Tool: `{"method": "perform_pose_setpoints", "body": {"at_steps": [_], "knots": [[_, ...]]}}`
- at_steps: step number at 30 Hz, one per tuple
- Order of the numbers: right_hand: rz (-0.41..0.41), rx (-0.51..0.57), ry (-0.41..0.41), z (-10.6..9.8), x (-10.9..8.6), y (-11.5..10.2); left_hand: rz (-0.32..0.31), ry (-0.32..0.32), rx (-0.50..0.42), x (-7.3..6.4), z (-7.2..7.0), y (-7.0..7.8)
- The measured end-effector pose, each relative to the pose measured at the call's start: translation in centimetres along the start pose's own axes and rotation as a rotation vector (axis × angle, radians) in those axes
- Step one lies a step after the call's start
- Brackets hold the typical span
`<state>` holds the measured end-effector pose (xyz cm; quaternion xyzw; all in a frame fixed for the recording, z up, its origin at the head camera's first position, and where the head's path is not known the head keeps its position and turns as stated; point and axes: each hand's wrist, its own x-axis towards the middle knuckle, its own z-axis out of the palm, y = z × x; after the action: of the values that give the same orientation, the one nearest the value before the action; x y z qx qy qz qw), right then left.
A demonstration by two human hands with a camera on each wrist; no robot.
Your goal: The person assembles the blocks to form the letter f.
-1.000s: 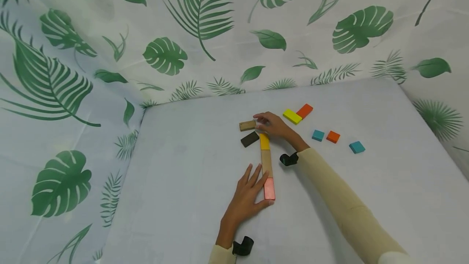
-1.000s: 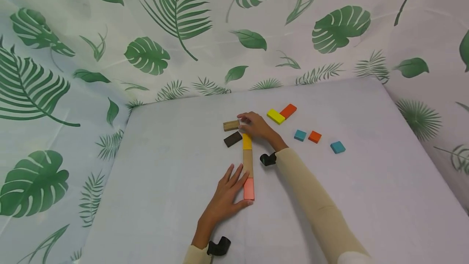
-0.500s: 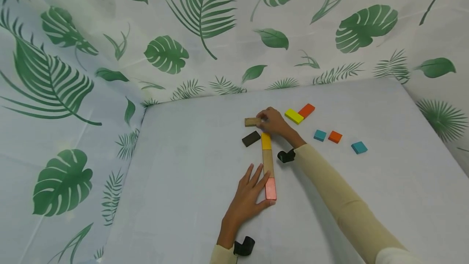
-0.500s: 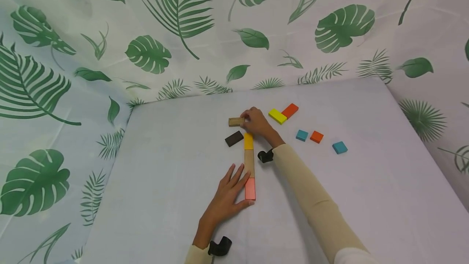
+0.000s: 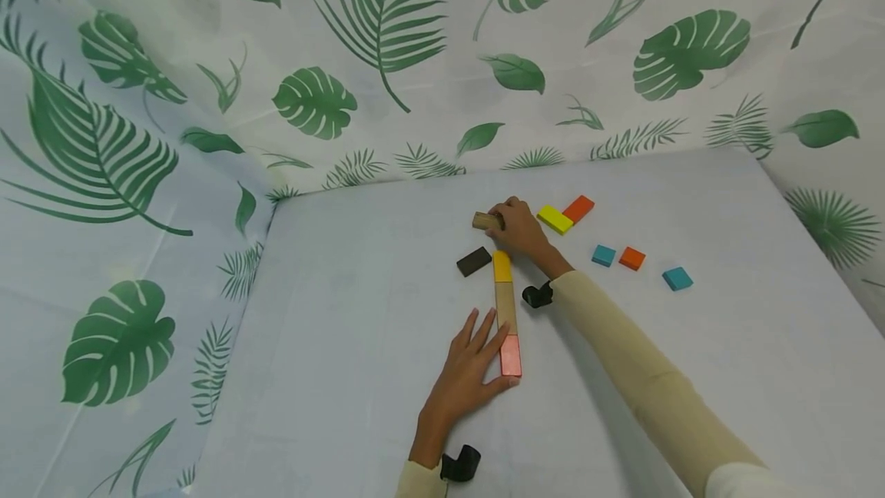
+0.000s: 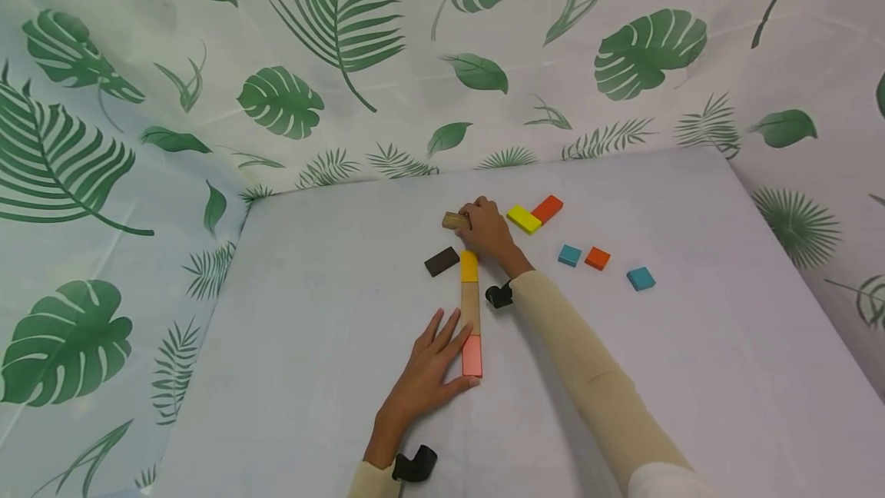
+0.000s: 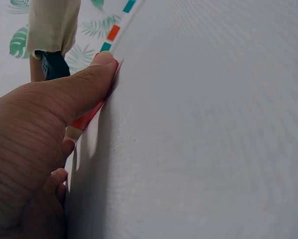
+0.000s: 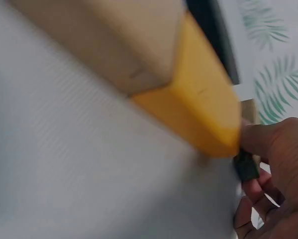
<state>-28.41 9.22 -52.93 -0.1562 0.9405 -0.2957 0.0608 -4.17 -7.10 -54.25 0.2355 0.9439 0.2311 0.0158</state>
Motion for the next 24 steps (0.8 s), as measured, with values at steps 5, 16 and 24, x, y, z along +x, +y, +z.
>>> {"method": "perform_pose_setpoints", "body": {"at_steps": [5, 16, 24], "knots": [[0.016, 0.066, 0.016, -0.6, -0.8, 0.4, 0.009, 0.002, -0.002, 0.0, 0.0, 0.1], [-0.093, -0.046, 0.049, -1.9, -3.5, 2.4, -0.015, -0.007, 0.016, 0.1, 0.2, -0.1], [-0.090, -0.033, -0.008, -2.7, -5.7, 2.7, 0.000, 0.007, 0.014, -0.1, -0.1, 0.1]]}}
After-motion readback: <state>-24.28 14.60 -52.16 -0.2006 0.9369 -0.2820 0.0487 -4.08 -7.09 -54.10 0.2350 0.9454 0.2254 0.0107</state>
